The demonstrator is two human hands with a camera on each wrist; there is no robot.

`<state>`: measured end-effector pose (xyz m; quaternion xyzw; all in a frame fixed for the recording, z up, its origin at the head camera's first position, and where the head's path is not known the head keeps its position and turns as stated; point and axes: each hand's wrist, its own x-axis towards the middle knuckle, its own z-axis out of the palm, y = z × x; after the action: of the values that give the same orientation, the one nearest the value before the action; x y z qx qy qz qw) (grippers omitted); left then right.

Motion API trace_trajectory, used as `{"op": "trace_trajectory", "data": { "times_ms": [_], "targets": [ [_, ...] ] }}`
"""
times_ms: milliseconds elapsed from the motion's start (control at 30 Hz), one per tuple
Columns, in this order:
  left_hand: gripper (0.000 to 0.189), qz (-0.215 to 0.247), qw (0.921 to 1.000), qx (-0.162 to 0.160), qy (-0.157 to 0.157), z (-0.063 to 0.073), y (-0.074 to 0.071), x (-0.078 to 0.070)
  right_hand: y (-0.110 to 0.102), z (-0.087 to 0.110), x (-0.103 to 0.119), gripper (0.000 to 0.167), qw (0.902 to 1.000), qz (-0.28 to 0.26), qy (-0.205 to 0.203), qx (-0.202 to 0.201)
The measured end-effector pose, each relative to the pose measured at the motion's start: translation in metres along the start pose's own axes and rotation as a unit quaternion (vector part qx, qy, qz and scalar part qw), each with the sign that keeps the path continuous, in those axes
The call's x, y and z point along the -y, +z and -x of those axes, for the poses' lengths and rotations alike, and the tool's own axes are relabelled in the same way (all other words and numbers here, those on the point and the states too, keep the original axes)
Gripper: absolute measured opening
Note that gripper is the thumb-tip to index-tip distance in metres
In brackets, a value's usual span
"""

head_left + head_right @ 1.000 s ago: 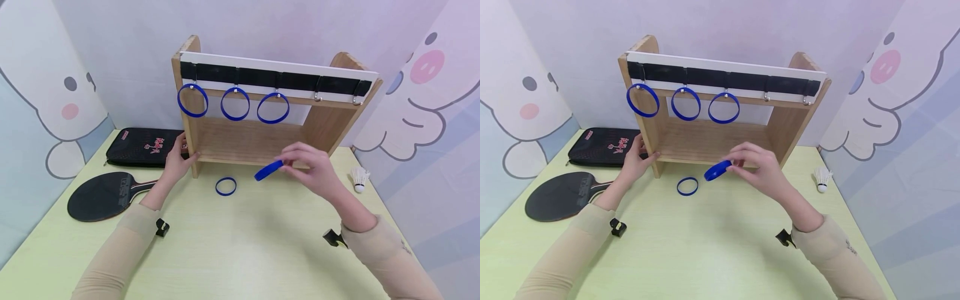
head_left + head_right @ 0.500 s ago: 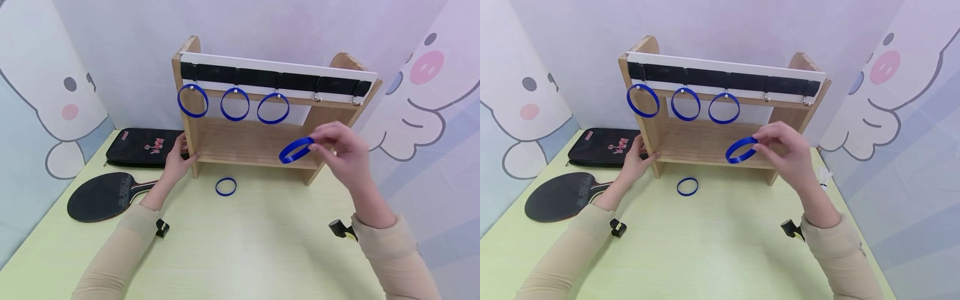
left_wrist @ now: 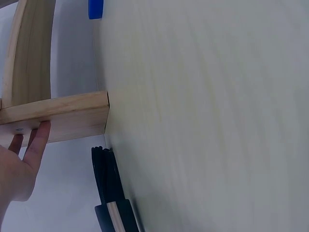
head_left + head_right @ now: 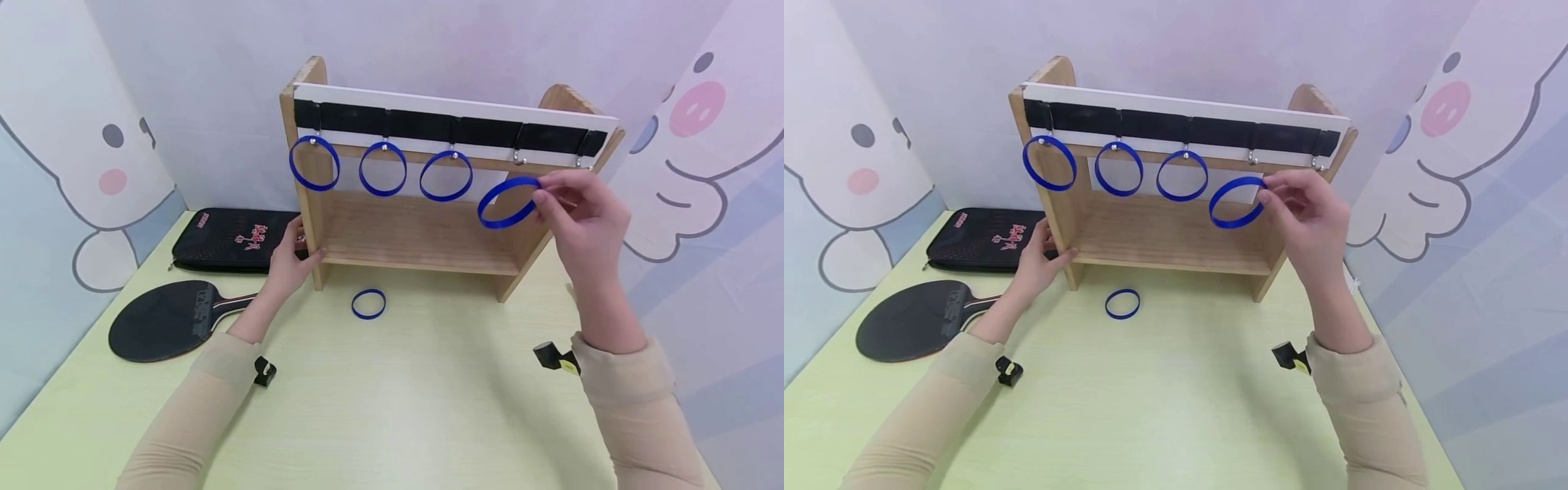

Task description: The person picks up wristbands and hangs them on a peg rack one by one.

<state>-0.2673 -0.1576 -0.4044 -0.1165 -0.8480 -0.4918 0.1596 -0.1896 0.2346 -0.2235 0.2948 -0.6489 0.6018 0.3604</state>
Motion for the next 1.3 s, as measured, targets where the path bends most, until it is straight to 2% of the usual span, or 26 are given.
{"op": "trace_trajectory", "data": {
  "times_ms": [133, 233, 367, 633, 833, 967, 1133, 1300],
  "targets": [
    [0.074, 0.000, 1.0000, 0.000, -0.001, 0.000, 0.000, 0.001, -0.002, -0.004, -0.008, 0.021, 0.9984, 0.025, 0.021, -0.047],
    [0.074, -0.001, 1.0000, -0.001, 0.002, 0.000, 0.000, 0.001, -0.002, -0.008, -0.015, 0.021, 0.9957, 0.005, 0.034, -0.086],
    [0.074, 0.003, 0.9999, 0.001, 0.013, 0.000, 0.000, 0.000, 0.001, -0.011, -0.022, 0.019, 0.9926, -0.031, 0.034, -0.113],
    [0.074, 0.003, 0.9998, 0.001, 0.021, 0.001, -0.001, -0.001, 0.008, -0.009, -0.030, 0.019, 0.9905, -0.026, 0.036, -0.130],
    [0.075, 0.005, 0.9998, 0.004, 0.016, 0.001, -0.001, -0.001, 0.010, -0.006, -0.033, 0.020, 0.9895, -0.012, 0.061, -0.131],
    [0.075, 0.009, 0.9999, 0.007, 0.012, 0.001, -0.002, -0.002, 0.009, -0.004, -0.037, 0.019, 0.9878, -0.032, 0.079, -0.131],
    [0.075, 0.006, 0.9999, 0.005, 0.013, 0.001, -0.002, -0.001, 0.005, 0.001, -0.040, 0.019, 0.9908, -0.005, 0.060, -0.121],
    [0.075, 0.007, 0.9999, 0.005, 0.014, 0.001, -0.002, -0.001, 0.002, 0.005, -0.033, 0.020, 0.9919, 0.007, 0.057, -0.113]
  ]
}}
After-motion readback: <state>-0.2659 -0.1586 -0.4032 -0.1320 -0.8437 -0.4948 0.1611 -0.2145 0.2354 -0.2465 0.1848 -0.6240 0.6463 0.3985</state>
